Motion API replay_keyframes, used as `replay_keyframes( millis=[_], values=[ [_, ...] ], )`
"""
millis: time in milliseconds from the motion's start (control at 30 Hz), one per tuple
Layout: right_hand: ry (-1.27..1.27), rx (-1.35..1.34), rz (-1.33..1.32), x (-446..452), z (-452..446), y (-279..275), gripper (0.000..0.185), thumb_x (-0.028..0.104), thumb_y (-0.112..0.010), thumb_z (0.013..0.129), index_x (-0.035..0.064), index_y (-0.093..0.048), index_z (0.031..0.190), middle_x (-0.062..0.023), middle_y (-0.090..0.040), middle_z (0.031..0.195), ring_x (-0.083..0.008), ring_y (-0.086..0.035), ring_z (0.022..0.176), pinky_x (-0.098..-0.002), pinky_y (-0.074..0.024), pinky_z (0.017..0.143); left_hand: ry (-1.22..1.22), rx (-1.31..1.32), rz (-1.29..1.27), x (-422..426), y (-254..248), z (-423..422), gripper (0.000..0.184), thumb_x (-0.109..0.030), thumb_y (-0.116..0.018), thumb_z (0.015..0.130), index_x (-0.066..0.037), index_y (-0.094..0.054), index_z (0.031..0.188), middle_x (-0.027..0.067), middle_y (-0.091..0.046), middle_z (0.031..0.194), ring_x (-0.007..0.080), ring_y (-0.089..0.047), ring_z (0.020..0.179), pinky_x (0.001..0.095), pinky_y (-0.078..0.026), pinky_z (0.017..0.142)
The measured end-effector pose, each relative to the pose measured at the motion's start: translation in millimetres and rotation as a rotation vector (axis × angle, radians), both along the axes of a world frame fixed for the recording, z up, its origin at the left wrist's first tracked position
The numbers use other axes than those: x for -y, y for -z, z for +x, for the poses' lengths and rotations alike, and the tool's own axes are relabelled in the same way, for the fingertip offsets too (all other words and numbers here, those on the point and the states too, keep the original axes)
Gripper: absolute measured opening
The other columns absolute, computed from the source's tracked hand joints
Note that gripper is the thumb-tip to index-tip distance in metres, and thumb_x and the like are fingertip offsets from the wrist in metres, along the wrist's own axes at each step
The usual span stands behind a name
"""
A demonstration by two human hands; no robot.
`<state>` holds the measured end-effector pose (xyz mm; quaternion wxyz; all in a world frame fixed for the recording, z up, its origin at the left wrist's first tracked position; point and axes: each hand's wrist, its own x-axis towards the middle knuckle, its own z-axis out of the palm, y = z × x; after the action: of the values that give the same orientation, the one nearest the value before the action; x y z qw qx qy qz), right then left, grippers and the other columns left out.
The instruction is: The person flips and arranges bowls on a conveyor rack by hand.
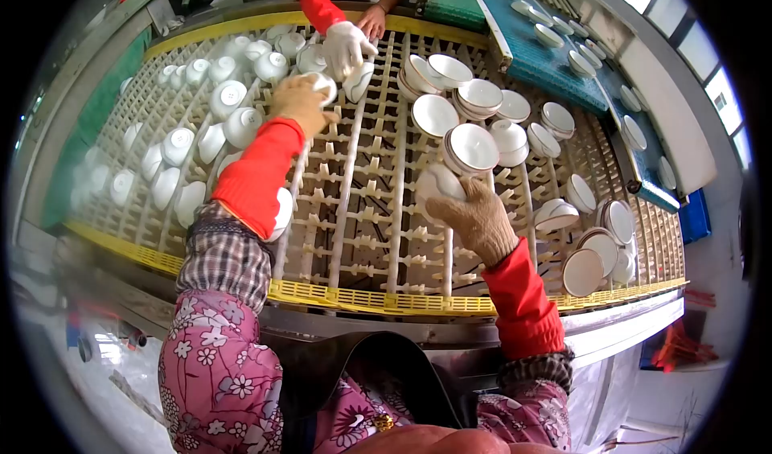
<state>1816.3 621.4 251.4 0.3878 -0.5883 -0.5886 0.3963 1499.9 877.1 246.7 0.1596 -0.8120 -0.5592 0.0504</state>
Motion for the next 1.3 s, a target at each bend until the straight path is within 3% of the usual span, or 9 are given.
replay_keyframes(
  millis=[267, 333, 433, 500, 600, 800, 1067, 1200, 1300],
  values=[
    [-0.062, -0.713, -0.088, -62, -86, -24, 0.063, 0.036, -0.079, 0.104, -0.0073, -0.064, 0.147, -0.0167, -0.078, 0.122, -0.024, -0.075, 0.114, -0.0362, -0.0606, 0.101, -0.056, 0.241, -0.049, 24, 39, -61, 0.052, -0.058, -0.06, 0.108, -0.015, -0.079, 0.131, 0.0138, -0.079, 0.131, 0.0331, -0.07, 0.13, 0.0494, -0.042, 0.119],
    [-0.175, -0.01, 0.135, -72, -59, 9, 0.058, 0.042, -0.074, 0.104, -0.0026, -0.073, 0.141, -0.0163, -0.08, 0.115, -0.0207, -0.074, 0.108, -0.0384, -0.0582, 0.097, -0.11, 0.278, -0.101, 49, 10, -53, 0.052, -0.058, -0.065, 0.105, -0.013, -0.079, 0.128, 0.0175, -0.081, 0.121, 0.0353, -0.073, 0.122, 0.0486, -0.048, 0.113],
    [-0.066, 0.038, -0.006, -37, -36, -2, 0.046, 0.039, -0.072, 0.107, 0.0028, -0.077, 0.134, -0.0093, -0.081, 0.104, -0.0203, -0.072, 0.09, -0.0372, -0.0583, 0.086, -0.114, 0.338, -0.072, 67, 1, -41, 0.052, -0.056, -0.068, 0.104, -0.01, -0.079, 0.126, 0.0194, -0.081, 0.118, 0.0372, -0.074, 0.117, 0.0489, -0.051, 0.109],
    [0.036, -0.116, -0.023, -29, -9, 13, 0.05, 0.029, -0.079, 0.105, -0.0012, -0.074, 0.145, -0.0156, -0.081, 0.129, -0.0172, -0.075, 0.109, -0.0328, -0.0599, 0.097, 0.187, 0.435, 0.126, 75, 13, -22, 0.059, -0.057, -0.079, 0.097, -0.006, -0.077, 0.128, 0.0158, -0.079, 0.117, 0.0321, -0.073, 0.115, 0.0468, -0.05, 0.108],
    [0.171, 0.362, 0.235, -20, 36, 14, 0.047, 0.027, -0.079, 0.105, 0.003, -0.072, 0.145, -0.0111, -0.083, 0.112, -0.0146, -0.075, 0.098, -0.0339, -0.0601, 0.089, 0.559, 0.482, 0.294, 83, 5, 47, 0.068, -0.057, -0.088, 0.088, -0.005, -0.074, 0.13, 0.0104, -0.075, 0.112, 0.0263, -0.069, 0.111, 0.0451, -0.049, 0.106],
    [0.455, 1.175, 0.199, 26, 134, -6, 0.071, 0.036, -0.092, 0.08, 0.0038, -0.071, 0.139, -0.0201, -0.077, 0.133, -0.0395, -0.071, 0.127, -0.0507, -0.0561, 0.108, 0.686, 0.277, 0.177, 75, 12, 167, 0.051, -0.033, -0.089, 0.085, -0.008, -0.077, 0.127, 0.0079, -0.075, 0.12, 0.0247, -0.066, 0.121, 0.044, -0.046, 0.112],
    [0.374, 0.877, 0.005, 55, 202, -2, 0.082, 0.039, -0.099, 0.076, -0.0009, -0.071, 0.142, -0.0242, -0.078, 0.132, -0.043, -0.072, 0.128, -0.0507, -0.0569, 0.108, 0.217, 0.001, 0.008, 30, 63, 196, 0.043, -0.054, -0.066, 0.105, -0.017, -0.088, 0.112, 0.0077, -0.084, 0.116, 0.0271, -0.071, 0.124, 0.0458, -0.046, 0.113],
    [0.431, 0.996, 0.04, 61, 234, 30, 0.066, 0.041, -0.099, 0.076, 0.0011, -0.077, 0.123, -0.0242, -0.08, 0.112, -0.0438, -0.076, 0.109, -0.0521, -0.0605, 0.093, 0.193, 0.554, -0.224, 44, 23, 153, 0.049, -0.049, -0.068, 0.11, -0.009, -0.08, 0.135, 0.0158, -0.081, 0.131, 0.038, -0.078, 0.113, 0.0484, -0.059, 0.107],
    [0.474, 1.064, 0.051, 61, 221, 23, 0.05, 0.027, -0.089, 0.09, 0.0039, -0.079, 0.133, -0.0213, -0.083, 0.115, -0.0417, -0.079, 0.108, -0.0506, -0.0623, 0.095, -0.054, 1.682, -0.709, 48, 19, 87, 0.049, -0.025, -0.069, 0.11, -0.011, -0.065, 0.157, 0.015, -0.077, 0.14, 0.0291, -0.078, 0.12, 0.0385, -0.063, 0.105]
  ],
)
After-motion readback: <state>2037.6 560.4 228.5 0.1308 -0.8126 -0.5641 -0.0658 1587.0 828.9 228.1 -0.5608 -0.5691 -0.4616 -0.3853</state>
